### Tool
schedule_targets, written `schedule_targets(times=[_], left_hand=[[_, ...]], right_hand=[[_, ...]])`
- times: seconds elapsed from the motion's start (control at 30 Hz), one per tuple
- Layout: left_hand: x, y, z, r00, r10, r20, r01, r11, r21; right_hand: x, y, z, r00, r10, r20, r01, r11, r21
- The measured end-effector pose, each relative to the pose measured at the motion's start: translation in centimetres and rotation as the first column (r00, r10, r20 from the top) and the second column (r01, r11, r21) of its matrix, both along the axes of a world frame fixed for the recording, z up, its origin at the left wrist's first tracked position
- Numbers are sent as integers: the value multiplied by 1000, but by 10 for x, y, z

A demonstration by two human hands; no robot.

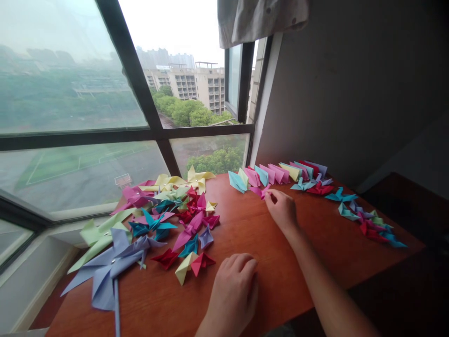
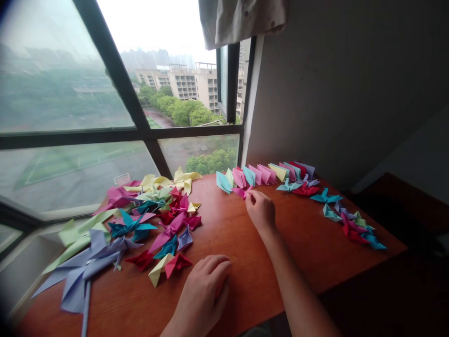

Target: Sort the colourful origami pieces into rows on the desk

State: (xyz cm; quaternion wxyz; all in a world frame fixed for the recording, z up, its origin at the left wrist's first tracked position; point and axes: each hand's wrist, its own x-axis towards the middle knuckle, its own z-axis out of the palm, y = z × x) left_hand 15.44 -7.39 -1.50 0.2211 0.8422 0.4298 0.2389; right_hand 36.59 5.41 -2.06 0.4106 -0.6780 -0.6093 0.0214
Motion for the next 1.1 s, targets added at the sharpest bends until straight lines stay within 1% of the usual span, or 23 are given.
schedule_targets(times=[0.03,0.07,0.1,0.13,0.2,0.27,0.33,0.4,0.47,0.53,0.6,0.63,0.67,0.73,0.8,0.83,0.9,0.97,1.03,1.1], left_hand=[[-1,-1,-2,1000,3,-3,-3,1000,-16],[-3,-2,-3,1000,7,-5,-7,999,-31],[-4,-3,-5,1000,9,-7,-9,999,-45],[-4,-3,-6,1000,9,-8,-9,998,-57],[-3,-3,-9,1000,0,-11,-1,997,-77],[1,-2,-12,1000,-20,-17,18,996,-85],[8,0,-12,999,-45,-15,43,996,-83],[16,1,-9,997,-70,-13,69,993,-93],[24,3,-5,995,-96,-27,92,988,-124],[34,5,0,991,-124,-40,117,982,-145],[44,6,3,987,-156,-39,149,978,-147],[49,7,4,984,-172,-38,165,976,-144],[54,8,4,981,-188,-40,181,973,-143],[64,9,3,973,-222,-56,213,966,-144],[73,11,3,963,-259,-80,246,959,-143],[77,12,3,957,-276,-89,263,955,-141],[85,13,3,947,-305,-100,291,947,-135],[93,14,2,937,-331,-111,316,940,-132],[99,15,1,927,-355,-123,339,932,-131],[103,15,-1,921,-370,-123,354,926,-130]], right_hand=[[-18,-2,7,992,103,-78,-101,994,31],[-38,-3,14,963,228,-143,-224,974,42],[-59,-5,20,913,348,-212,-347,937,45],[-79,-7,26,843,465,-271,-473,880,40],[-113,-12,36,787,546,-287,-560,828,40],[-135,-18,44,756,588,-289,-603,796,41],[-141,-25,49,734,616,-286,-632,774,45],[-130,-33,51,722,631,-284,-648,761,44],[-102,-42,46,743,599,-298,-619,785,34],[-59,-52,33,815,478,-327,-501,865,14],[-1,-64,17,900,305,-312,-332,942,-38],[32,-70,9,932,205,-299,-229,972,-45],[68,-78,1,953,112,-281,-131,990,-50],[141,-94,-9,974,-85,-212,79,996,-35],[211,-110,-15,951,-290,-106,291,957,1],[242,-116,-17,932,-355,-76,356,935,-5],[293,-124,-22,920,-391,-36,390,920,-26],[328,-126,-31,943,-330,-44,323,938,-123],[347,-121,-42,962,-256,-97,231,949,-214],[353,-114,-51,968,-205,-144,165,955,-247]])
